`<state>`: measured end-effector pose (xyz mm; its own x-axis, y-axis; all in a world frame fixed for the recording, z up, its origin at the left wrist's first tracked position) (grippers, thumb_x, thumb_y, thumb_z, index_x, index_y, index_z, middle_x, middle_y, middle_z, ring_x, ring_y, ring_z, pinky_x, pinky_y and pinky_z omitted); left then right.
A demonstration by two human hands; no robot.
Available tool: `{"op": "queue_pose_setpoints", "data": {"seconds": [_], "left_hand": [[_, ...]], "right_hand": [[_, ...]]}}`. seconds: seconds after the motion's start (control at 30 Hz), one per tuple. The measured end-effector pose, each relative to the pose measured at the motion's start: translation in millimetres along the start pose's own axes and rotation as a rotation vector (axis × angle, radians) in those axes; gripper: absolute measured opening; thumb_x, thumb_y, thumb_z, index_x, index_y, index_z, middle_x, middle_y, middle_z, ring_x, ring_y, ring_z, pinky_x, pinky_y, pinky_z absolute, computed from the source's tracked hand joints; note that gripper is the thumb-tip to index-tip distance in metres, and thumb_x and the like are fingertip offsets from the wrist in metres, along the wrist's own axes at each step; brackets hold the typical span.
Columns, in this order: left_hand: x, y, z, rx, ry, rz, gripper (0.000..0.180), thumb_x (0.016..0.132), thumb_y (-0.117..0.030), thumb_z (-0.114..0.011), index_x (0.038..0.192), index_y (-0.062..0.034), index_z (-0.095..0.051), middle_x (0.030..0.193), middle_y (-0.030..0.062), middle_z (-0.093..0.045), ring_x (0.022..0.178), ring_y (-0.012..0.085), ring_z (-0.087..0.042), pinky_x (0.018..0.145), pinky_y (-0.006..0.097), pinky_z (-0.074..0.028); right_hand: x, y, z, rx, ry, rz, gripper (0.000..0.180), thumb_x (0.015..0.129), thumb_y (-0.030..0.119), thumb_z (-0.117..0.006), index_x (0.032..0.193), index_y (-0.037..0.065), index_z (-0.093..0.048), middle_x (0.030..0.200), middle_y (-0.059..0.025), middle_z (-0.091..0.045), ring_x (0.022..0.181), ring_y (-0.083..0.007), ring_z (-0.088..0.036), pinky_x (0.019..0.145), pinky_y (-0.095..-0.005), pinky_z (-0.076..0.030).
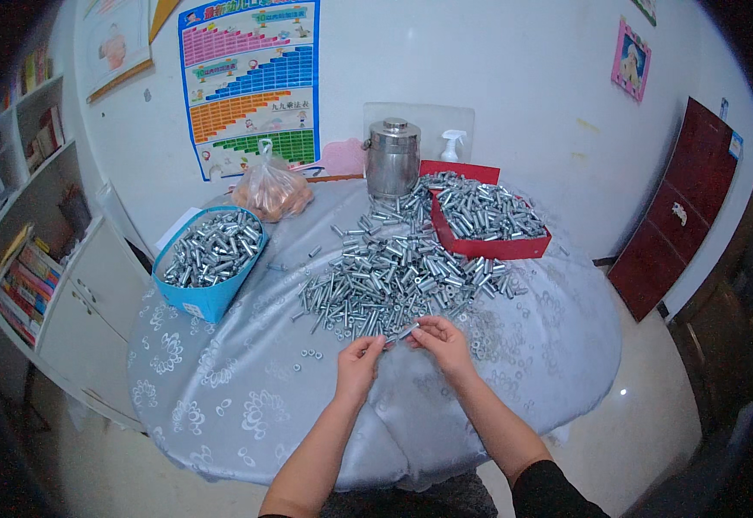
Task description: The person sits at a table covered with a grey cloth, picking up metal bolts and washers from a large pile. They thread the washers onto the bolts by hand and place the assembled fasteners into a blue plastic basket. The task is repetitive and involves handling small metal hardware components.
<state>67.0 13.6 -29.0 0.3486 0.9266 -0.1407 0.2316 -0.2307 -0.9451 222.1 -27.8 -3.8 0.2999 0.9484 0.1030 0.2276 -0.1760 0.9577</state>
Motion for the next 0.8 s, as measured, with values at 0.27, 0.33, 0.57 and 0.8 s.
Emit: {"op": "queue_pose_setpoints", "data": {"seconds": [0.27,0.33,0.57,0.8], "left_hand": [[0.5,10.1,-13.6,0.033,0.144,0.035,0.020,0.085,-0.025,-0.054,0.079,-0.0065,-0.058,0.050,-0.0062,-0.036,0.040,0.0037,-0.030,0.037,0.019,-0.023],[1.4,15.4,-16.7,-0.065,0.167,0.069,0.021,0.087,-0.028,-0.051,0.083,-0.0078,-0.054,0.051,-0.0066,-0.034,0.040,0.0036,-0.028,0.037,0.019,-0.022],[-6.1,22.6,-28.7,-0.099,0.261,0.173,0.024,0.090,-0.035,-0.041,0.091,-0.0123,-0.048,0.054,-0.0067,-0.030,0.041,0.0032,-0.025,0.036,0.019,-0.020],[-12.9,15.2,-36.6,-0.120,0.274,0.189,0.021,0.089,-0.029,-0.046,0.095,-0.0090,-0.046,0.055,-0.0046,-0.033,0.041,0.0036,-0.026,0.035,0.019,-0.022]], "right_hand": [[-5.7,-6.7,-2.0,0.048,0.044,0.010,0.023,0.080,0.003,-0.057,0.101,-0.001,-0.051,0.089,-0.0109,-0.060,0.081,-0.0179,-0.059,0.073,-0.0282,-0.048],[-6.6,-5.9,-1.8,0.065,0.038,-0.001,0.023,0.080,0.002,-0.057,0.101,-0.001,-0.051,0.089,-0.0110,-0.060,0.081,-0.0180,-0.059,0.074,-0.0284,-0.048],[-16.3,-4.3,-19.1,-0.098,0.127,0.021,0.021,0.078,0.005,-0.060,0.098,0.001,-0.054,0.091,-0.0071,-0.060,0.084,-0.0131,-0.057,0.076,-0.0252,-0.046],[-22.0,15.0,-30.7,-0.482,0.178,0.176,0.021,0.074,0.012,-0.066,0.092,0.004,-0.061,0.092,-0.0036,-0.060,0.078,-0.0102,-0.053,0.067,-0.0232,-0.043]]}}
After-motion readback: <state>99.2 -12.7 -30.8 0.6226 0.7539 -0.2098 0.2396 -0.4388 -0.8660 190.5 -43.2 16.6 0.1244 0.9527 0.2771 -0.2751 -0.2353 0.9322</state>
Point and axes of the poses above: each hand's wrist, its own x-axis towards the middle knuckle, its own z-axis out of the back of the hand, y = z × x, the point moved 10 cm from there along x, towards the middle knuckle
